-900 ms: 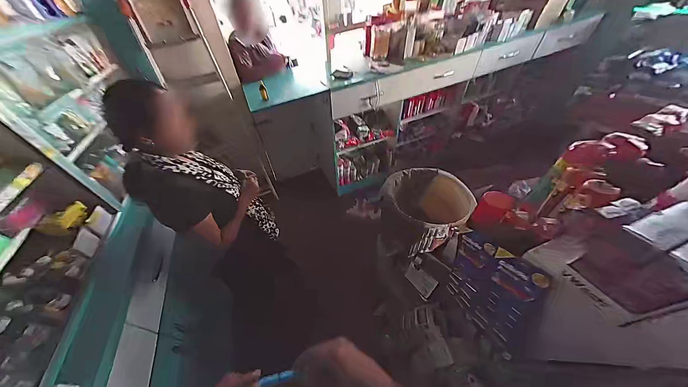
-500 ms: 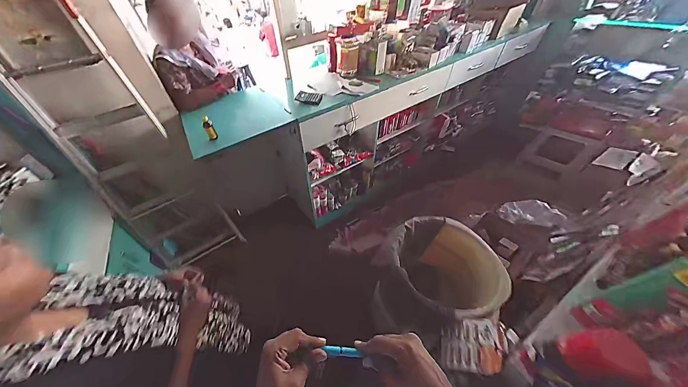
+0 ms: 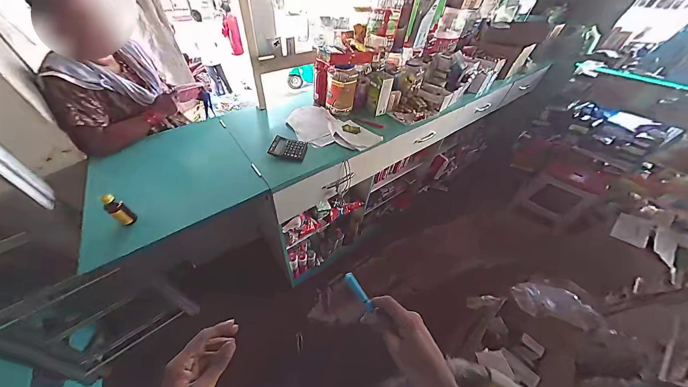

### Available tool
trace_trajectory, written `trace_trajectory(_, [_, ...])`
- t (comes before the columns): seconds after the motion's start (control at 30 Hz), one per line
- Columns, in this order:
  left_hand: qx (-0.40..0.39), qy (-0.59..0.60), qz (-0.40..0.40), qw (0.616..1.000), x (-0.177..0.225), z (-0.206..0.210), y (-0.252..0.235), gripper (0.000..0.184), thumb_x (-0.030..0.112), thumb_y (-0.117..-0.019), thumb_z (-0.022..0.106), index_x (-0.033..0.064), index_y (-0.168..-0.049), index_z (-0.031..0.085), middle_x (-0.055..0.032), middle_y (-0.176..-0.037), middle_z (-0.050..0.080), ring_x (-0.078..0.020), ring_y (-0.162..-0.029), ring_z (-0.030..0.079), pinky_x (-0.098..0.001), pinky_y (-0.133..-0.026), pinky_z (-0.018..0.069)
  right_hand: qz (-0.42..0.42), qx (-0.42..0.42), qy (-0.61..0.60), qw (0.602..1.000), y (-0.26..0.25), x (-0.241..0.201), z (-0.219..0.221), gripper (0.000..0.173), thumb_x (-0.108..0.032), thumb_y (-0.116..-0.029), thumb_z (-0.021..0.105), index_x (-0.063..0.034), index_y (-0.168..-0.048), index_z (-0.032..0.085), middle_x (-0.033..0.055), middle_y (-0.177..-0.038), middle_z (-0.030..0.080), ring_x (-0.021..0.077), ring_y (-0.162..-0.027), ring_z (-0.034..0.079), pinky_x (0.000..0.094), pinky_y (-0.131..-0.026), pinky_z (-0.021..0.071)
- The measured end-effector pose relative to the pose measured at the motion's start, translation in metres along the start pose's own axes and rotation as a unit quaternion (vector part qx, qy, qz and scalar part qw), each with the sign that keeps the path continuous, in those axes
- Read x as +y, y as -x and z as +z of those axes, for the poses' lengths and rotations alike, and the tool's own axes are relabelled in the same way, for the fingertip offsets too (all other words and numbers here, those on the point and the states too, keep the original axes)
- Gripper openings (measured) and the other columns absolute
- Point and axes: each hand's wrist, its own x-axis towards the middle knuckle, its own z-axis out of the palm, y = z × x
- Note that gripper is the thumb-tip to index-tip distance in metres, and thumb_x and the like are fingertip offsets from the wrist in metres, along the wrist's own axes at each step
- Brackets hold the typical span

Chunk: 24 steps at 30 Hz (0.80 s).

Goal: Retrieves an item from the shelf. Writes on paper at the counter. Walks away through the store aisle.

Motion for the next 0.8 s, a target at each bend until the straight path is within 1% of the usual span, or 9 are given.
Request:
trace_trajectory(0.03, [0.004,-0.011,-0.015,1.000,-0.015,0.000,-0.032,0.030,0.006,-0.0949,0.062,-0.0044,-0.122,0.065,-0.0104,-0.113,0.073,-0.0120,-0.094,0.072,-0.0294,-0.080,0.0615,0.017,0.028,0.005,0.999,-0.029,0.016,-0.008,0.025,-0.022,-0.1004,0.061,-0.0111,-0.122,0.067,0.0030,-0.090,0.073,0.0127,-0.076,0.070,0.0348,-0.071,0.0588])
trace_trajectory(0.13, [-0.013,-0.039,-0.022,0.999,-0.050,0.017,-0.132,0.029,0.010,-0.0946,0.064,-0.0042,-0.120,0.067,-0.0123,-0.111,0.074,-0.0120,-0.092,0.073,-0.0288,-0.080,0.0610,0.053,0.086,0.021,0.995,-0.113,0.065,-0.024,0.022,-0.025,-0.0999,0.062,-0.0125,-0.117,0.070,0.0003,-0.096,0.073,0.0088,-0.081,0.069,0.0297,-0.074,0.0588])
trace_trajectory(0.27, [-0.056,-0.036,0.054,0.996,-0.056,0.078,-0.265,0.029,0.015,-0.0932,0.065,-0.0005,-0.117,0.070,-0.0084,-0.110,0.075,-0.0084,-0.092,0.073,-0.0243,-0.079,0.0609,0.064,0.149,0.093,0.982,-0.233,0.105,-0.056,0.021,-0.020,-0.0980,0.066,-0.0075,-0.113,0.075,0.0095,-0.108,0.070,0.0170,-0.092,0.069,0.0334,-0.084,0.0575])
trace_trajectory(0.37, [-0.105,0.012,0.104,0.989,-0.031,0.124,-0.336,0.026,0.014,-0.0944,0.065,0.0001,-0.116,0.070,-0.0061,-0.110,0.075,-0.0104,-0.094,0.073,-0.0264,-0.080,0.0623,0.084,0.158,0.135,0.975,-0.316,0.123,-0.097,0.027,-0.021,-0.1004,0.063,-0.0052,-0.120,0.073,0.0155,-0.113,0.071,0.0265,-0.103,0.069,0.0435,-0.094,0.0552])
trace_trajectory(0.47, [-0.174,0.042,0.140,0.974,-0.019,0.167,-0.392,0.026,0.017,-0.0961,0.066,0.0025,-0.118,0.070,-0.0055,-0.114,0.074,-0.0122,-0.100,0.072,-0.0289,-0.085,0.0622,0.107,0.173,0.134,0.970,-0.400,0.156,-0.147,0.032,-0.021,-0.1020,0.060,-0.0084,-0.131,0.066,0.0129,-0.114,0.072,0.0239,-0.097,0.071,0.0443,-0.089,0.0565])
trace_trajectory(0.53, [-0.186,0.000,0.158,0.970,-0.028,0.193,-0.423,0.027,0.021,-0.0963,0.068,0.0065,-0.118,0.072,-0.0038,-0.113,0.074,-0.0100,-0.101,0.072,-0.0278,-0.086,0.0618,0.115,0.175,0.152,0.966,-0.459,0.185,-0.177,0.035,-0.021,-0.1019,0.060,-0.0070,-0.133,0.063,0.0149,-0.111,0.072,0.0268,-0.095,0.071,0.0467,-0.088,0.0565])
trace_trajectory(0.63, [-0.132,-0.100,0.163,0.973,-0.047,0.230,-0.456,0.028,0.030,-0.0973,0.067,0.0128,-0.118,0.074,-0.0012,-0.115,0.074,-0.0081,-0.103,0.070,-0.0275,-0.087,0.0601,0.104,0.144,0.209,0.962,-0.556,0.237,-0.218,0.035,-0.023,-0.1030,0.058,-0.0038,-0.132,0.064,0.0206,-0.109,0.071,0.0353,-0.100,0.069,0.0544,-0.094,0.0525])
trace_trajectory(0.67, [-0.104,-0.114,0.152,0.976,-0.051,0.243,-0.465,0.028,0.030,-0.0969,0.067,0.0117,-0.117,0.075,-0.0024,-0.114,0.074,-0.0084,-0.102,0.070,-0.0273,-0.086,0.0600,0.093,0.136,0.223,0.961,-0.591,0.256,-0.228,0.035,-0.023,-0.1037,0.058,-0.0037,-0.132,0.065,0.0210,-0.106,0.071,0.0369,-0.099,0.069,0.0563,-0.093,0.0519])
trace_trajectory(0.8, [-0.012,-0.085,0.079,0.993,-0.047,0.309,-0.500,0.026,0.021,-0.0951,0.067,0.0030,-0.113,0.073,-0.0063,-0.107,0.075,-0.0091,-0.094,0.073,-0.0261,-0.081,0.0617,0.083,0.091,0.265,0.956,-0.712,0.302,-0.264,0.032,-0.025,-0.1048,0.055,-0.0087,-0.131,0.066,0.0207,-0.109,0.072,0.0414,-0.103,0.068,0.0632,-0.092,0.0510])
